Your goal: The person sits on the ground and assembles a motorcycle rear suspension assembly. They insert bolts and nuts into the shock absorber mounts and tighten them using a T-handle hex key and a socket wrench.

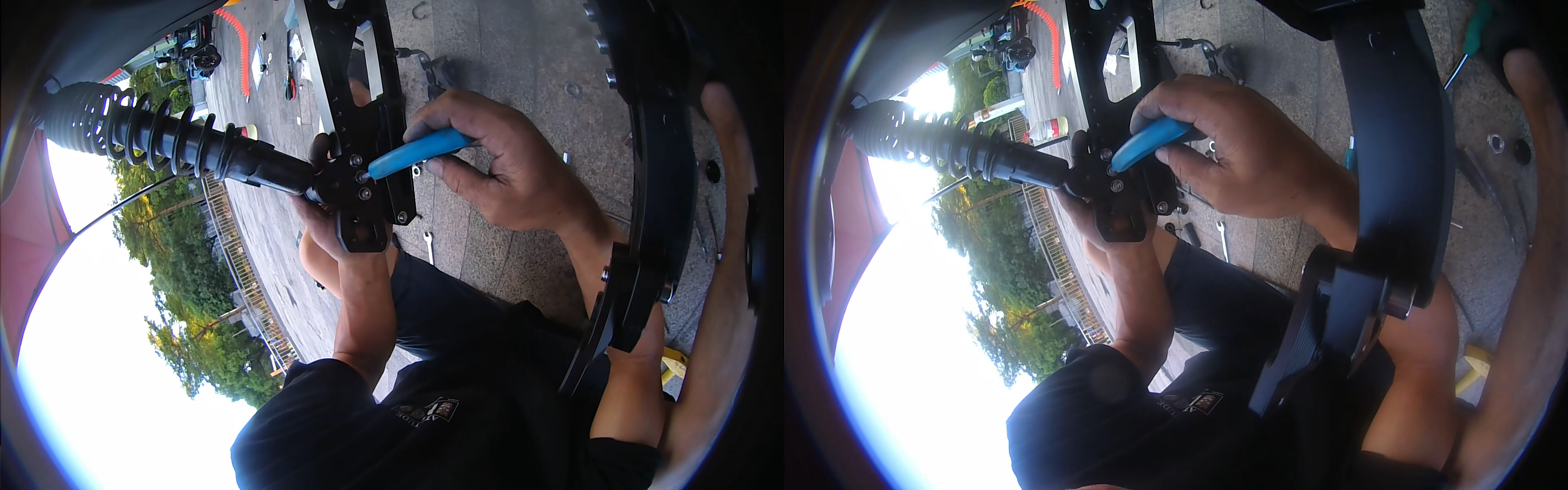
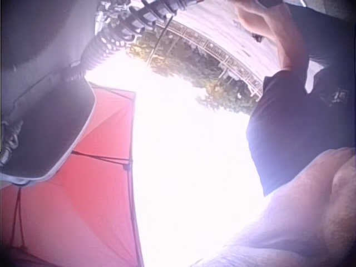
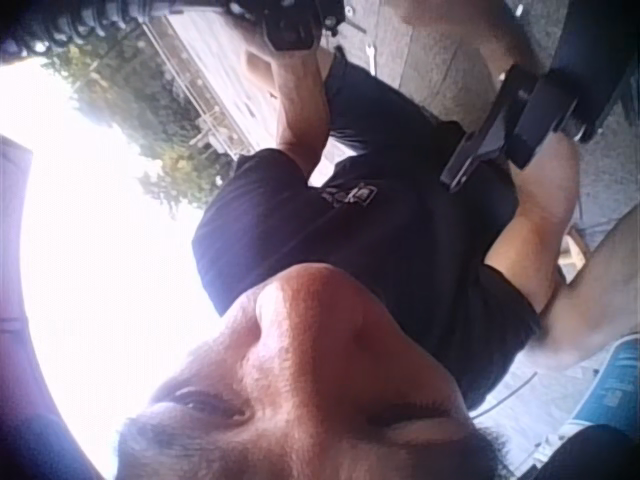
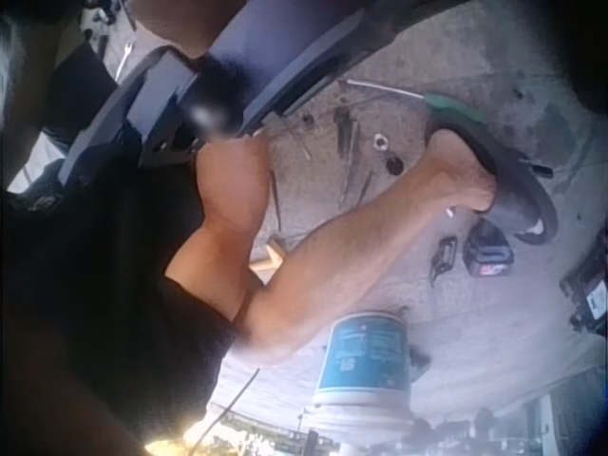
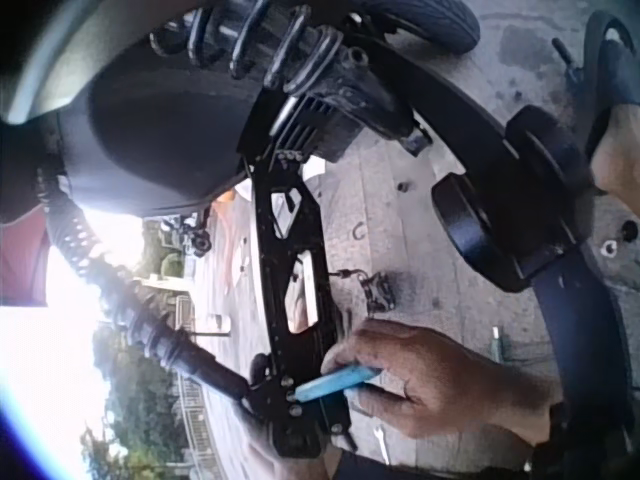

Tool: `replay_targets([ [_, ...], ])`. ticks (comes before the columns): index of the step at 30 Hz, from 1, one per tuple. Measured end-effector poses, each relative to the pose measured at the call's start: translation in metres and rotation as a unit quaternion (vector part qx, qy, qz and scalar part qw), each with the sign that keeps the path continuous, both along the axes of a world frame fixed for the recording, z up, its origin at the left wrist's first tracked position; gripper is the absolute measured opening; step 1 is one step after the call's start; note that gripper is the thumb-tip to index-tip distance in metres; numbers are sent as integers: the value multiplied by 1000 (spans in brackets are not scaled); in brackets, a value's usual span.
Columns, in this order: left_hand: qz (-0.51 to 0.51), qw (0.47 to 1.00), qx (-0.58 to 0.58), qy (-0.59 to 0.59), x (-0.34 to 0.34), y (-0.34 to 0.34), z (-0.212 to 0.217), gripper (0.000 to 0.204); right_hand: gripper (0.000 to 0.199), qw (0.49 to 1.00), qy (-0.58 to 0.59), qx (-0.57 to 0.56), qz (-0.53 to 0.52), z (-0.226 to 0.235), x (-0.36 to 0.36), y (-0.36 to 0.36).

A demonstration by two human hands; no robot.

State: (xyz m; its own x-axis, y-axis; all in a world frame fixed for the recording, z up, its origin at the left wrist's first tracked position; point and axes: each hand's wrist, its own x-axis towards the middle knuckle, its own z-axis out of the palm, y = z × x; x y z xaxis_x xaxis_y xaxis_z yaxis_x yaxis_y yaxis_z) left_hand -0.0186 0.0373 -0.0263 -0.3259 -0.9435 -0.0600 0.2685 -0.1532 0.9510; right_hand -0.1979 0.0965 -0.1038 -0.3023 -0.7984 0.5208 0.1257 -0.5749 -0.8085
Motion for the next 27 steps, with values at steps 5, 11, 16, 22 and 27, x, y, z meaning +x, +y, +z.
replay_targets([
  [5,17,1000,-6,0,-3,1,-1,65,28,995,84,-11,-54,5,1,6],
  [11,-4,1000,7,17,0,-1,-2,67,27,975,189,-43,-111,7,-4,11],
  [16,4,1000,21,9,0,0,0,66,25,981,-168,19,90,2,1,4],
  [22,8,1000,16,15,-1,1,0,67,18,969,-127,156,143,19,32,-5],
  [27,-61,993,36,98,2,2,0,69,16,987,-11,158,1,31,50,-11],
])
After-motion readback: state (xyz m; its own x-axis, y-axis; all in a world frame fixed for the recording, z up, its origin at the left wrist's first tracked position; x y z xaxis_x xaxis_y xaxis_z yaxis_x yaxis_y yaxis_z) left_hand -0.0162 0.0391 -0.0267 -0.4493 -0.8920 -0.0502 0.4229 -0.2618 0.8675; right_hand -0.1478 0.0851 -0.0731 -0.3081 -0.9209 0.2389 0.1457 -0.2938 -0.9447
